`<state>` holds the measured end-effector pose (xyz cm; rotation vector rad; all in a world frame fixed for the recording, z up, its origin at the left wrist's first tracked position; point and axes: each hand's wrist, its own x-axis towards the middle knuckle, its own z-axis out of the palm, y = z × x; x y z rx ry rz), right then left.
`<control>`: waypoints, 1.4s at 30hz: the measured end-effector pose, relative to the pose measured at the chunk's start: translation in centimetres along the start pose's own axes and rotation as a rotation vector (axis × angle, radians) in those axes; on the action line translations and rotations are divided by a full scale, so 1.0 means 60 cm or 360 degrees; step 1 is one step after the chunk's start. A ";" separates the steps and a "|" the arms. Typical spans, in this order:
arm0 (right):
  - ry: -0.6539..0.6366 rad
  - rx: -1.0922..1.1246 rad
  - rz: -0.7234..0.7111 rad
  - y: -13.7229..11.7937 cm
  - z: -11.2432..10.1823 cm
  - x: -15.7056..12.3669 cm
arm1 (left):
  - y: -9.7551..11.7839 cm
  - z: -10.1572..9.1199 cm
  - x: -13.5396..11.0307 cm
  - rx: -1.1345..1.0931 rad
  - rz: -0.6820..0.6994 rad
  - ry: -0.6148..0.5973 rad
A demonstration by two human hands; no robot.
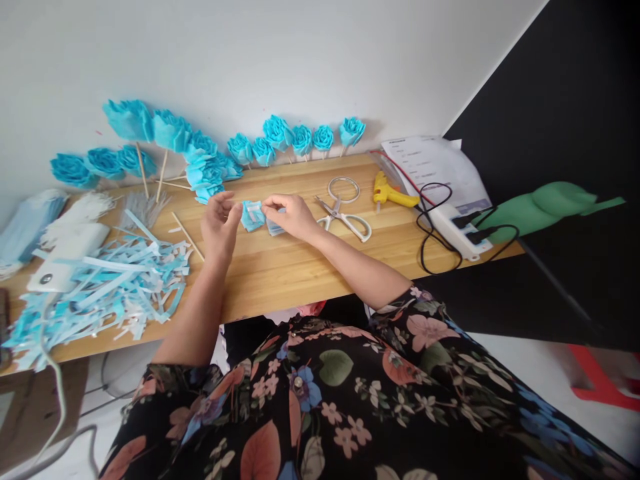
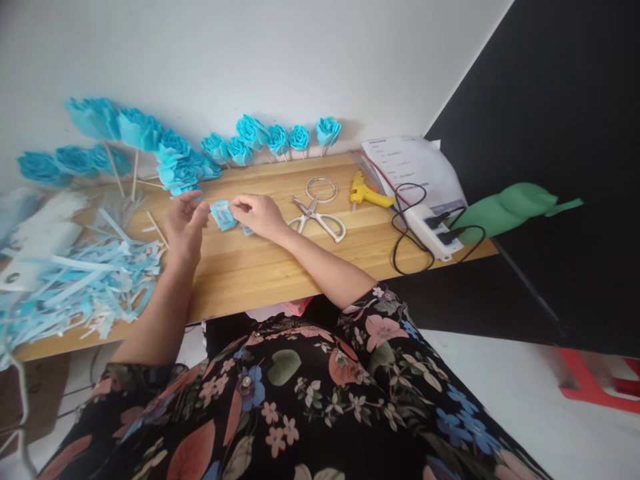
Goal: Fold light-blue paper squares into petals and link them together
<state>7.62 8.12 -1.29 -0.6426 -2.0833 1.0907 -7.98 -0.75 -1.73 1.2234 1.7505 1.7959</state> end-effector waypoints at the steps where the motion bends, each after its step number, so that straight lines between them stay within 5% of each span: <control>1: -0.0016 0.0043 0.0014 0.000 -0.001 0.001 | -0.003 -0.001 0.002 -0.0079 -0.0089 -0.0065; 5: -0.0048 0.0150 0.0052 -0.002 -0.002 0.002 | -0.002 -0.004 0.004 -0.0174 -0.0310 -0.0313; 14: -0.0126 0.0102 0.0086 -0.011 -0.008 -0.001 | 0.019 0.001 -0.006 -0.0120 -0.0219 -0.0379; 31: -0.0185 0.0475 0.0231 -0.001 -0.002 -0.001 | 0.009 -0.006 0.003 -0.0107 -0.0208 -0.0239; 37: -0.0035 0.0251 0.0148 0.002 -0.003 0.005 | 0.004 -0.003 0.001 -0.0006 -0.0027 -0.0086; 42: 0.0034 0.0014 0.0050 0.001 -0.001 0.004 | 0.004 0.000 -0.006 0.0435 0.0335 -0.0016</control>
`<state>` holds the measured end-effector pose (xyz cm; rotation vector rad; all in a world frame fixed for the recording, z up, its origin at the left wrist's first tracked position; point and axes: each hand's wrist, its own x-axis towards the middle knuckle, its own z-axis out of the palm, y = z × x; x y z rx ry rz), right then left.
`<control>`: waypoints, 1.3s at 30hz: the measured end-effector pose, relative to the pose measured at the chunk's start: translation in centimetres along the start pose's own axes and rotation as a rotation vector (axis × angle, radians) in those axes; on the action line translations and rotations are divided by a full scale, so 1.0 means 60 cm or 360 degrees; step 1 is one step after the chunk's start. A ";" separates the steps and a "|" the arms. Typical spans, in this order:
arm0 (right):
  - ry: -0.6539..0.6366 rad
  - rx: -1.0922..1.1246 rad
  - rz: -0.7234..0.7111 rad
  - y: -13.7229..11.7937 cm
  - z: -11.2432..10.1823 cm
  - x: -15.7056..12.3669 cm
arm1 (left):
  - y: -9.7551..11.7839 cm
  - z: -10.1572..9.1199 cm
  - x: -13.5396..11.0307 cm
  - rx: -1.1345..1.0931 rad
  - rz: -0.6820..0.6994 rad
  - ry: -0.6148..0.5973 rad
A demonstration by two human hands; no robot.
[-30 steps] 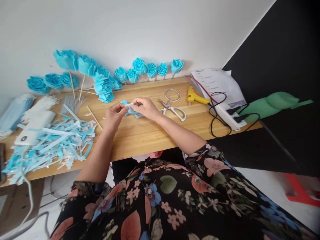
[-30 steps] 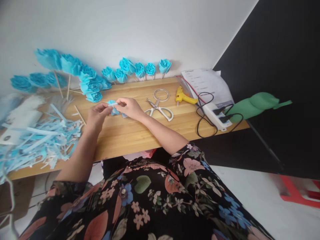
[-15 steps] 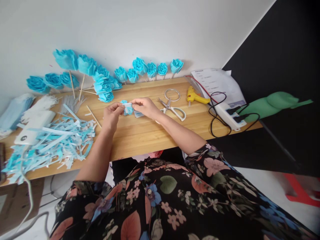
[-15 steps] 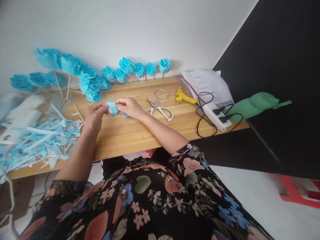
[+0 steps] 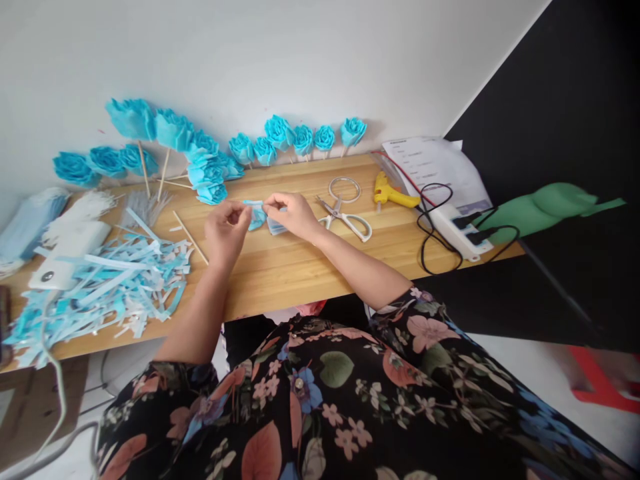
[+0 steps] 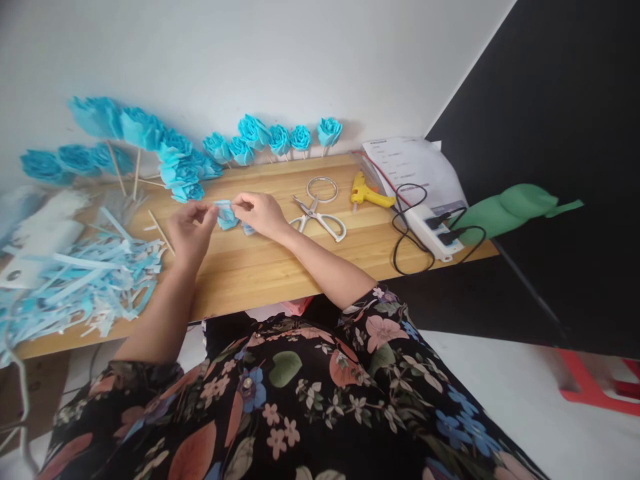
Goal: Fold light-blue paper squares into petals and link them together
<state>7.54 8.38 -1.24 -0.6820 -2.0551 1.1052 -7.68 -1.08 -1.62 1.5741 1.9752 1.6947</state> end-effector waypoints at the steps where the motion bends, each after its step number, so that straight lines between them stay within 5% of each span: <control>1: 0.0002 -0.0048 -0.0012 -0.001 0.001 -0.001 | 0.000 0.001 -0.001 0.0079 0.0078 -0.0040; 8: 0.0006 -0.0323 -0.0045 -0.006 0.005 -0.007 | -0.007 0.006 -0.001 0.0266 0.0283 -0.0146; 21: -0.0052 -0.0507 -0.0132 -0.003 0.009 -0.006 | 0.003 0.007 -0.002 0.0209 0.0144 -0.0175; 39: -0.0040 -0.0481 -0.0083 -0.006 0.008 -0.007 | 0.002 0.006 -0.004 0.0260 0.0224 -0.0201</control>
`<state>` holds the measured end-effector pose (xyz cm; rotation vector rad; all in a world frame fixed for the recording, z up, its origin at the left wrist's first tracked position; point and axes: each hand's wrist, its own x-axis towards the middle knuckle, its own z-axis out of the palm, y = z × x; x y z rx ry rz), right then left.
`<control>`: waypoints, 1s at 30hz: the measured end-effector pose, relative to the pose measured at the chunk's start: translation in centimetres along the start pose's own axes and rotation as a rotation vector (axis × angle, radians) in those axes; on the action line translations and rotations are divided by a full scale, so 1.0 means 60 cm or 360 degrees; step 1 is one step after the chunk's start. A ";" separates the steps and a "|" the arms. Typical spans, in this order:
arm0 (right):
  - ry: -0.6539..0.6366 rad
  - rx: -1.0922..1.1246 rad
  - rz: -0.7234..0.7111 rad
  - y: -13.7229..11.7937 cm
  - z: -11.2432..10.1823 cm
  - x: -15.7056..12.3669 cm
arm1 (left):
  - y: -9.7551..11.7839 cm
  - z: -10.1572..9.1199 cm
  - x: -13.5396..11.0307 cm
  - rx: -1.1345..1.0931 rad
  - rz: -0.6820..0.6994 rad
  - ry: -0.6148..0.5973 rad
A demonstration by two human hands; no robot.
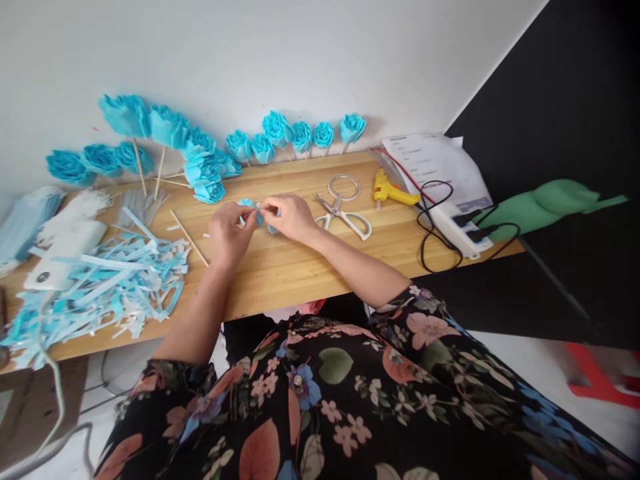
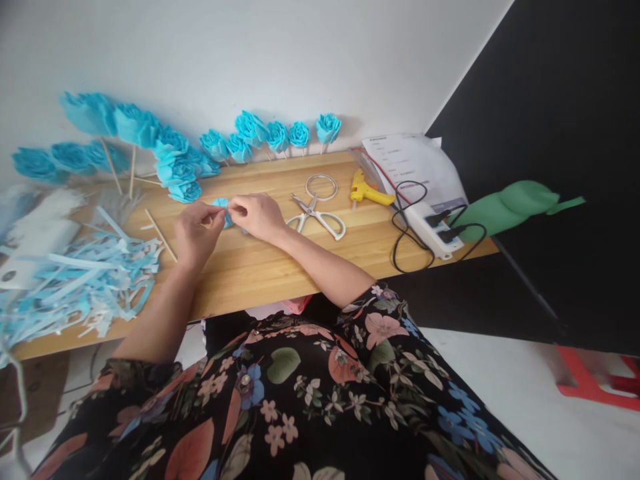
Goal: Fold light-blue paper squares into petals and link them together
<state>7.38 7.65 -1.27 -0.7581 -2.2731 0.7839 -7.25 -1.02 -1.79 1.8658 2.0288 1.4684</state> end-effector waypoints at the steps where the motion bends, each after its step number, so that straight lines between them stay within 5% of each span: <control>1: 0.0000 -0.0001 -0.0004 0.000 0.000 0.000 | 0.001 0.000 0.000 0.0009 0.0005 0.0005; 10: 0.0013 0.0019 -0.0005 0.002 0.002 -0.001 | 0.015 -0.001 -0.002 0.0109 0.0047 0.0038; 21: 0.0013 0.0423 0.0109 0.000 -0.008 0.004 | 0.007 -0.001 0.006 -0.0606 -0.0576 0.0134; 30: 0.0028 0.0772 0.0191 0.009 -0.004 0.005 | -0.007 -0.006 0.005 -0.0658 -0.0566 0.0183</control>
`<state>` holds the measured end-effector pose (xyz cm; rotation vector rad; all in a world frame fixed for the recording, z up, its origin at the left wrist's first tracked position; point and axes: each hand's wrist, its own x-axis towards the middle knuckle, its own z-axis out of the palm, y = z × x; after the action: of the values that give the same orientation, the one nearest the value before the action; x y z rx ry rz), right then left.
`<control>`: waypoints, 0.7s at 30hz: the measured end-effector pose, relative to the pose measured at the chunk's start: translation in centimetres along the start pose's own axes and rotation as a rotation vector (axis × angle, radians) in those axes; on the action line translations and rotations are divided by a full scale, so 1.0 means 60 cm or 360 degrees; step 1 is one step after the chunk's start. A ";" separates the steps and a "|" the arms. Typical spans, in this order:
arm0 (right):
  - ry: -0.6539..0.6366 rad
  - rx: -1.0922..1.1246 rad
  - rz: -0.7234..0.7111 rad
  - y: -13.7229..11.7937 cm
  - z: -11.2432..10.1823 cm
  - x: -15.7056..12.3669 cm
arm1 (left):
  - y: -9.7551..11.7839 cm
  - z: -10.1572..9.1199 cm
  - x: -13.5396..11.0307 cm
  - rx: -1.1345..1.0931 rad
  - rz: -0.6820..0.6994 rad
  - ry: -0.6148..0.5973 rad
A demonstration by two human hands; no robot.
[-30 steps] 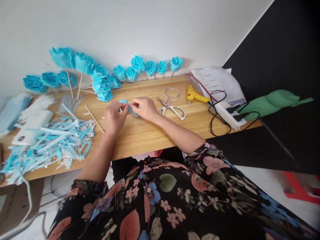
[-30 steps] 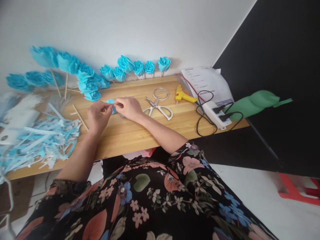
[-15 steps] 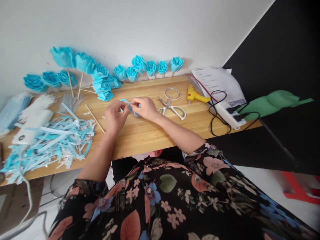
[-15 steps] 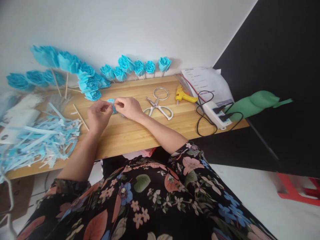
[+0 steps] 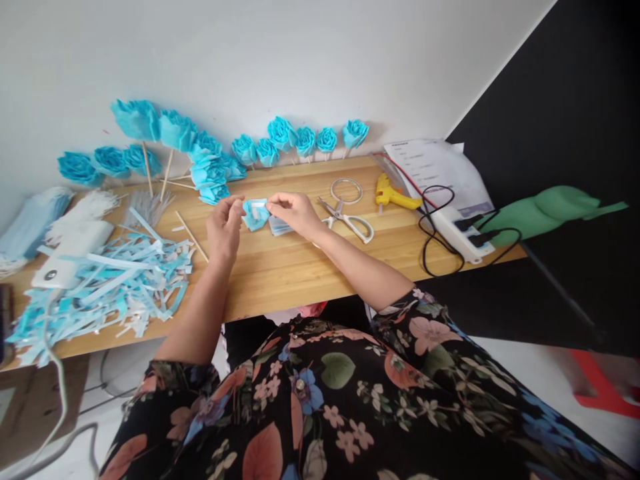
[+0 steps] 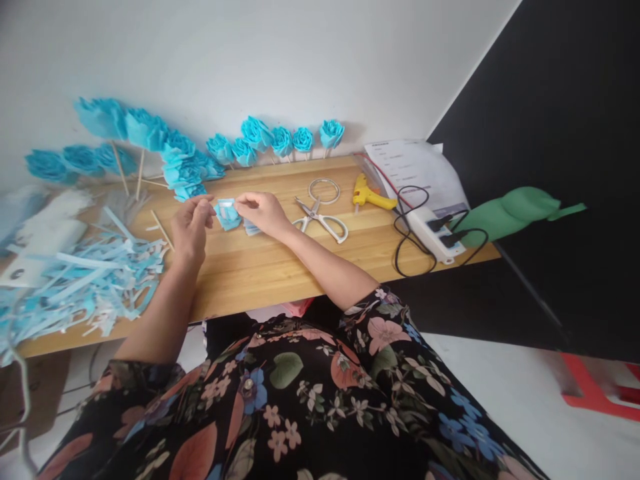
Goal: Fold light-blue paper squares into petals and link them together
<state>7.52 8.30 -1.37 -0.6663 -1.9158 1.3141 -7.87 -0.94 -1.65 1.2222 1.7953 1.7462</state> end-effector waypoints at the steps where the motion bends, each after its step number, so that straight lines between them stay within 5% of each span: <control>1: -0.0002 0.0034 0.0004 0.002 0.000 0.000 | -0.001 0.000 0.001 -0.0061 -0.0057 -0.0058; 5: -0.0037 0.0039 0.0021 0.009 0.000 0.002 | -0.001 0.001 0.004 -0.0217 -0.0238 -0.0266; 12: 0.0239 -0.0499 -0.0161 -0.007 -0.001 -0.004 | 0.016 0.002 -0.002 -0.0100 -0.0204 -0.0154; 16: 0.0113 -0.0851 -0.0378 -0.016 0.005 -0.012 | 0.018 0.007 -0.007 -0.0085 -0.0145 -0.0144; 21: 0.0059 -0.1003 -0.0365 -0.011 0.008 -0.010 | 0.014 0.009 -0.005 -0.0187 -0.0187 -0.0175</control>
<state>7.49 7.31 -1.01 -0.7311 -2.3054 0.5408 -6.99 -0.95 -1.06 1.1200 1.6437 1.6609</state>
